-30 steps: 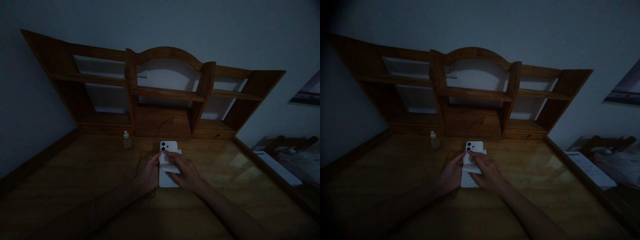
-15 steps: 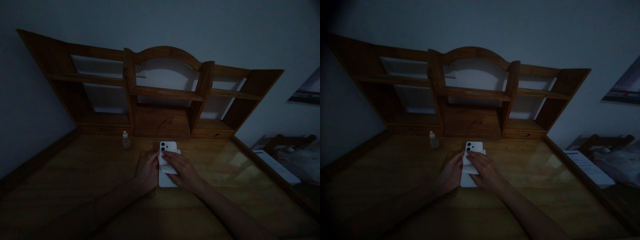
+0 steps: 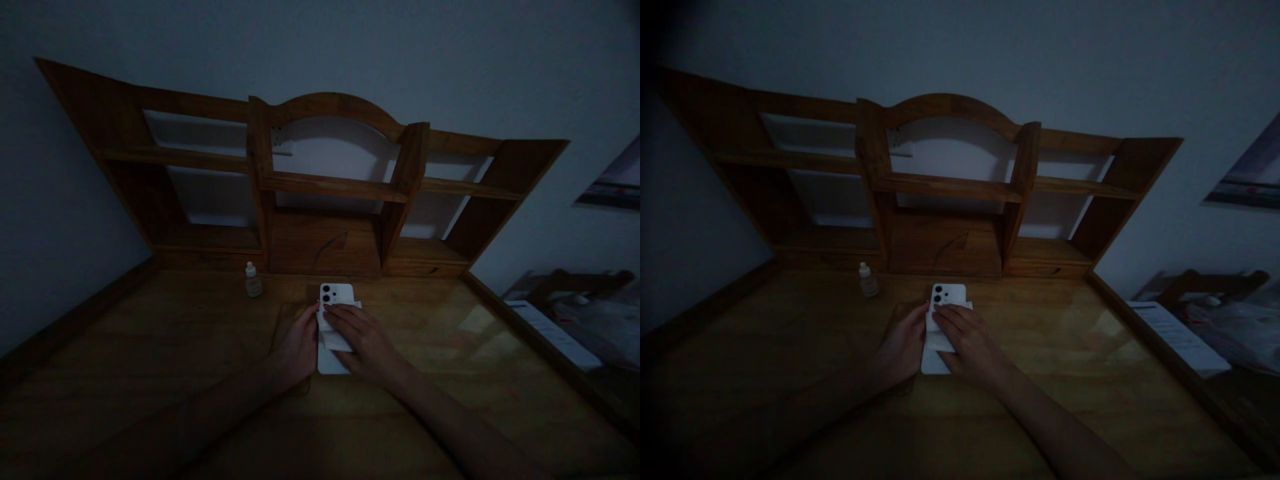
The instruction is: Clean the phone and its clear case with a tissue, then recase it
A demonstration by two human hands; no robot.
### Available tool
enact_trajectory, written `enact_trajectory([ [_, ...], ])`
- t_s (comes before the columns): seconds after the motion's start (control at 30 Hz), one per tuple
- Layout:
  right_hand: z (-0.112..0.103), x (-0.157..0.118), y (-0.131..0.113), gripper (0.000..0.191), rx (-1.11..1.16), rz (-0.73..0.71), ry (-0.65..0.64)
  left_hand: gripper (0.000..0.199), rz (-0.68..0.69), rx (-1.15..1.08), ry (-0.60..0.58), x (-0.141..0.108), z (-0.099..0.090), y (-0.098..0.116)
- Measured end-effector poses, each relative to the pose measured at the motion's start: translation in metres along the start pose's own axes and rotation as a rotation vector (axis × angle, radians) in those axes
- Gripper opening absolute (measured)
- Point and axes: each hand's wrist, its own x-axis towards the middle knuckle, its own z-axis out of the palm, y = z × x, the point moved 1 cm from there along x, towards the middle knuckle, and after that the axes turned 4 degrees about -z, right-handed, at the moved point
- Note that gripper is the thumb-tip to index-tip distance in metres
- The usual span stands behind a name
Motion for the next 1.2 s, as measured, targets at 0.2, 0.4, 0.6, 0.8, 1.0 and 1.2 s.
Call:
enact_trajectory([
  [0.2,0.003,0.0,0.0,0.063,-0.001,0.004,0.03,0.041,-0.016,-0.022,-0.057,0.005,-0.01,-0.001],
  [0.4,0.004,-0.002,0.001,0.066,-0.015,0.053,0.037,0.038,-0.002,-0.015,-0.085,0.004,-0.009,-0.002],
  [0.6,0.003,-0.001,0.001,0.07,0.027,0.019,0.009,0.029,0.003,-0.065,-0.07,0.006,-0.01,-0.002],
  [0.8,0.003,0.001,0.001,0.058,0.16,-0.011,0.028,0.023,-0.014,-0.097,-0.008,0.004,-0.009,0.0],
  [1.0,-0.002,0.002,-0.005,0.05,0.28,0.013,0.042,0.031,-0.048,-0.111,-0.068,0.0,-0.004,0.0],
  [1.2,-0.007,0.004,-0.009,0.045,0.414,-0.032,0.035,0.031,-0.021,-0.114,-0.051,0.002,-0.007,0.0],
])
